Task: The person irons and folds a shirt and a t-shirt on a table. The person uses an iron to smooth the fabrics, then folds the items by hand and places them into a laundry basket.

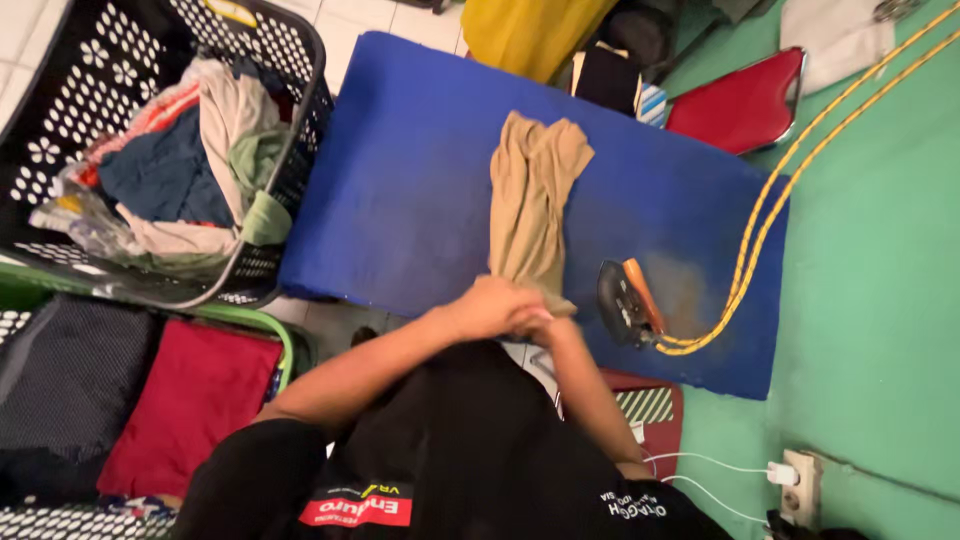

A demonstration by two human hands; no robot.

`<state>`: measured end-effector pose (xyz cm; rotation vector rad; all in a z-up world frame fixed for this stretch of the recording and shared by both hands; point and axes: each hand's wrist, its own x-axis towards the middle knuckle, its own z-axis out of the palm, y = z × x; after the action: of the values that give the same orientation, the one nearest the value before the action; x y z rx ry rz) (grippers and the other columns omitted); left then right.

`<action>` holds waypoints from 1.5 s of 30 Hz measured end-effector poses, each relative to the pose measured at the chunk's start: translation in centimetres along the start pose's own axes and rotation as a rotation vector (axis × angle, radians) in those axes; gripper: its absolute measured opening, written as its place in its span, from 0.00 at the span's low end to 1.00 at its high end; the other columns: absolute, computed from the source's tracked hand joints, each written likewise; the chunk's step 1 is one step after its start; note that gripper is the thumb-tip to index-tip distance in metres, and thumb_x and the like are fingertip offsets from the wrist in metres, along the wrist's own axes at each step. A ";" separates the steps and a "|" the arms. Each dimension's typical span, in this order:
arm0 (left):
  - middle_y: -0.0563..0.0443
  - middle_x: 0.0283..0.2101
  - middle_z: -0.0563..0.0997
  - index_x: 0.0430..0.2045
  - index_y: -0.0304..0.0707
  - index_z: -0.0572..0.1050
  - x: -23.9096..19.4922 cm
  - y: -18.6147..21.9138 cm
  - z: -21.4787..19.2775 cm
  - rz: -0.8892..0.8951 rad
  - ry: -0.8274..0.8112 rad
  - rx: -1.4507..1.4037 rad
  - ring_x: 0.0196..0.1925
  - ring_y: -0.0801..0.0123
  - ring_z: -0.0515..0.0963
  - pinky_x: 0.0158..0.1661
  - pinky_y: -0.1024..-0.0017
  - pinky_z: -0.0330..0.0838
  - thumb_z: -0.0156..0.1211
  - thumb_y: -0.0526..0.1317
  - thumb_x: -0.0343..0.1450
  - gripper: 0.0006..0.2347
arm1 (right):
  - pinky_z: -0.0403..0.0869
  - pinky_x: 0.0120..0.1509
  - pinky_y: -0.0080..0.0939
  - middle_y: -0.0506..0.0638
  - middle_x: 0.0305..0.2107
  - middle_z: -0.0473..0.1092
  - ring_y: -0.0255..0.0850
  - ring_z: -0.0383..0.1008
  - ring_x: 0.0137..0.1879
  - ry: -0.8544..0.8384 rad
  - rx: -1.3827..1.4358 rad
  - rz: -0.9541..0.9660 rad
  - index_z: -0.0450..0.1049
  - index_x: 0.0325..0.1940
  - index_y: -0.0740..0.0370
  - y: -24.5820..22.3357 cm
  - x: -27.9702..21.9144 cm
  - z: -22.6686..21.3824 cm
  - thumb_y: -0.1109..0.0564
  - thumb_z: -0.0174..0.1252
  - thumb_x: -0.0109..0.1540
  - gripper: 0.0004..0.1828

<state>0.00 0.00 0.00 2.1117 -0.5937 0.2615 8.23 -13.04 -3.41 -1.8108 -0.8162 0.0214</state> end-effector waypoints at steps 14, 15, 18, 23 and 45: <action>0.45 0.29 0.82 0.33 0.49 0.78 2.0 6.1 -3.4 0.110 -0.246 -0.165 0.32 0.48 0.82 0.31 0.56 0.72 0.57 0.53 0.74 0.11 | 0.75 0.61 0.51 0.54 0.42 0.77 0.52 0.78 0.53 0.117 0.166 0.144 0.77 0.46 0.60 -2.9 8.3 -2.7 0.59 0.58 0.63 0.08; 0.45 0.29 0.82 0.33 0.49 0.78 1.6 5.8 -3.2 0.106 -0.255 -0.150 0.32 0.48 0.81 0.32 0.56 0.72 0.57 0.53 0.74 0.11 | 0.75 0.61 0.51 0.54 0.43 0.77 0.51 0.78 0.53 0.118 0.165 0.154 0.77 0.46 0.60 -2.8 7.9 -2.6 0.59 0.58 0.63 0.08; 0.46 0.31 0.83 0.34 0.47 0.79 1.3 5.6 -2.7 0.051 -0.231 -0.149 0.33 0.49 0.81 0.33 0.57 0.71 0.57 0.52 0.76 0.11 | 0.75 0.61 0.51 0.54 0.43 0.77 0.51 0.78 0.54 0.129 0.151 0.194 0.77 0.46 0.61 -2.4 6.1 -2.8 0.59 0.58 0.63 0.08; 0.50 0.31 0.82 0.38 0.41 0.79 1.6 8.6 -2.3 0.179 -0.519 -0.659 0.33 0.65 0.82 0.38 0.67 0.75 0.57 0.50 0.77 0.12 | 0.75 0.60 0.50 0.54 0.43 0.77 0.51 0.78 0.54 0.156 0.137 0.211 0.77 0.47 0.61 -2.2 5.5 -4.1 0.59 0.58 0.63 0.09; 0.41 0.67 0.71 0.62 0.36 0.70 7.2 -9.8 15.7 -0.226 -0.103 -0.734 0.69 0.53 0.71 0.66 0.60 0.66 0.60 0.46 0.73 0.23 | 0.74 0.60 0.49 0.53 0.45 0.76 0.49 0.77 0.54 0.582 0.284 0.075 0.77 0.49 0.62 -4.2 5.5 -13.6 0.58 0.58 0.64 0.11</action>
<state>10.60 -10.38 -13.18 1.4610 -0.4168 -0.1778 15.57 -20.63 7.65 -1.4634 -0.3105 -0.3127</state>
